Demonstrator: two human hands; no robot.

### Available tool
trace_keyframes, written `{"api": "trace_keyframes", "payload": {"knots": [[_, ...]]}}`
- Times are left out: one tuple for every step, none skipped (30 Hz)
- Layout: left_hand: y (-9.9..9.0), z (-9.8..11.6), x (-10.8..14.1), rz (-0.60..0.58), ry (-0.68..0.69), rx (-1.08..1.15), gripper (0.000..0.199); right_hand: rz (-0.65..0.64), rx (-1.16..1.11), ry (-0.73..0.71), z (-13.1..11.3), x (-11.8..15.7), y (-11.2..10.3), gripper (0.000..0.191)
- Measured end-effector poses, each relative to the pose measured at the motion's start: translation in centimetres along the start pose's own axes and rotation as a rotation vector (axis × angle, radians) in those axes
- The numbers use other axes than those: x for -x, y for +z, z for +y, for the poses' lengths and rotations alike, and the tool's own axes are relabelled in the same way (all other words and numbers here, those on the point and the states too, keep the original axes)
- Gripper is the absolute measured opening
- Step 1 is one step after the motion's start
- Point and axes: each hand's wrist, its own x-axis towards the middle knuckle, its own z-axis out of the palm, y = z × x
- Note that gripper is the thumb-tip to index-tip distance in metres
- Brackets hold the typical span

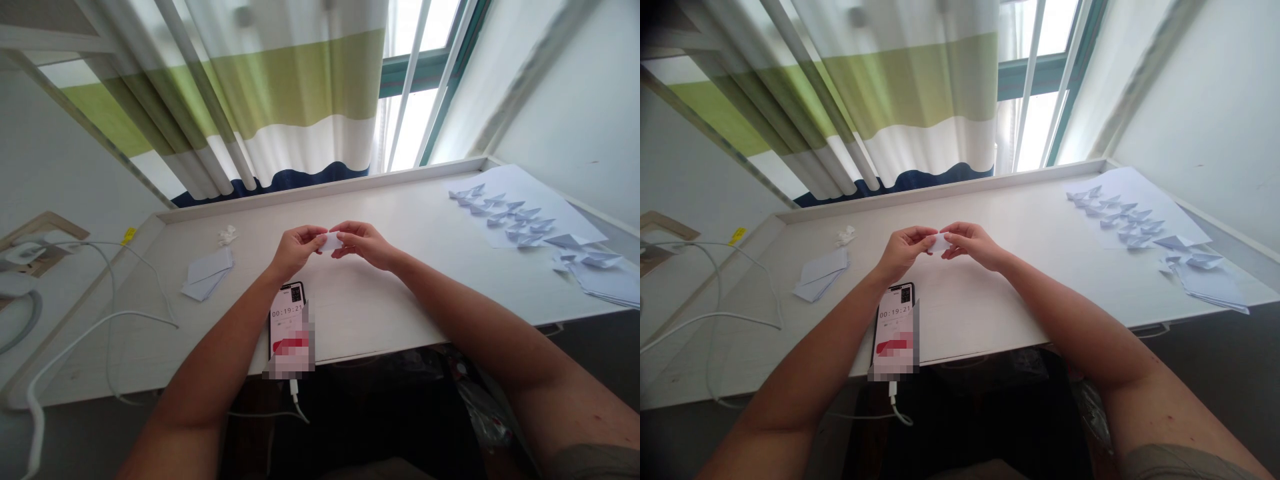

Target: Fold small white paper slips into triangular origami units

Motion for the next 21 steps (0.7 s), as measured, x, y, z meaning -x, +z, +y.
{"api": "trace_keyframes", "payload": {"knots": [[-0.05,-0.06,-0.04,-0.001,-0.002,0.005,0.04,-0.003,0.001,-0.015,-0.05,0.02,0.0,0.031],[-0.09,-0.08,-0.06,-0.004,-0.006,0.013,0.041,-0.003,0.006,-0.032,-0.11,0.04,0.0,0.029],[-0.12,-0.07,-0.06,-0.006,-0.01,0.021,0.04,0.002,0.014,-0.05,-0.18,0.07,0.0,0.028],[-0.12,-0.01,-0.05,-0.007,-0.014,0.026,0.039,0.01,0.024,-0.064,-0.25,0.11,0.01,0.028],[-0.11,0.07,-0.02,-0.009,-0.018,0.027,0.038,0.019,0.033,-0.074,-0.3,0.14,0.01,0.028],[-0.08,0.18,0.03,-0.012,-0.02,0.024,0.036,0.028,0.044,-0.08,-0.35,0.18,0.03,0.027],[-0.04,0.3,0.09,-0.015,-0.024,0.02,0.035,0.032,0.057,-0.081,-0.38,0.21,0.04,0.027],[0.01,0.42,0.16,-0.019,-0.029,0.016,0.035,0.032,0.072,-0.081,-0.39,0.24,0.06,0.026],[0.05,0.54,0.22,-0.024,-0.033,0.012,0.035,0.03,0.088,-0.085,-0.4,0.26,0.08,0.025],[0.09,0.63,0.27,-0.032,-0.036,0.01,0.035,0.027,0.102,-0.093,-0.39,0.26,0.1,0.025],[0.11,0.71,0.3,-0.042,-0.034,0.012,0.036,0.024,0.111,-0.104,-0.37,0.25,0.12,0.026],[0.12,0.75,0.31,-0.058,-0.028,0.019,0.037,0.023,0.112,-0.116,-0.35,0.23,0.12,0.028],[0.12,0.77,0.31,-0.079,-0.021,0.031,0.04,0.027,0.108,-0.127,-0.32,0.19,0.11,0.031],[0.1,0.75,0.29,-0.101,-0.013,0.049,0.043,0.037,0.099,-0.135,-0.28,0.14,0.08,0.036],[0.09,0.71,0.26,-0.122,-0.006,0.068,0.047,0.052,0.09,-0.137,-0.22,0.08,0.05,0.04],[0.07,0.65,0.22,-0.137,0.002,0.079,0.049,0.068,0.08,-0.134,-0.15,0.01,0.01,0.044],[0.07,0.58,0.19,-0.142,0.012,0.079,0.047,0.083,0.069,-0.13,-0.06,-0.07,-0.03,0.047],[0.08,0.49,0.15,-0.136,0.026,0.068,0.044,0.094,0.057,-0.126,0.05,-0.16,-0.07,0.049],[0.11,0.41,0.12,-0.119,0.042,0.047,0.039,0.101,0.041,-0.123,0.17,-0.24,-0.09,0.05],[0.16,0.34,0.1,-0.097,0.055,0.024,0.035,0.107,0.017,-0.119,0.29,-0.32,-0.11,0.05],[0.22,0.29,0.09,-0.071,0.062,0.004,0.032,0.113,-0.012,-0.112,0.39,-0.39,-0.11,0.049]]}}
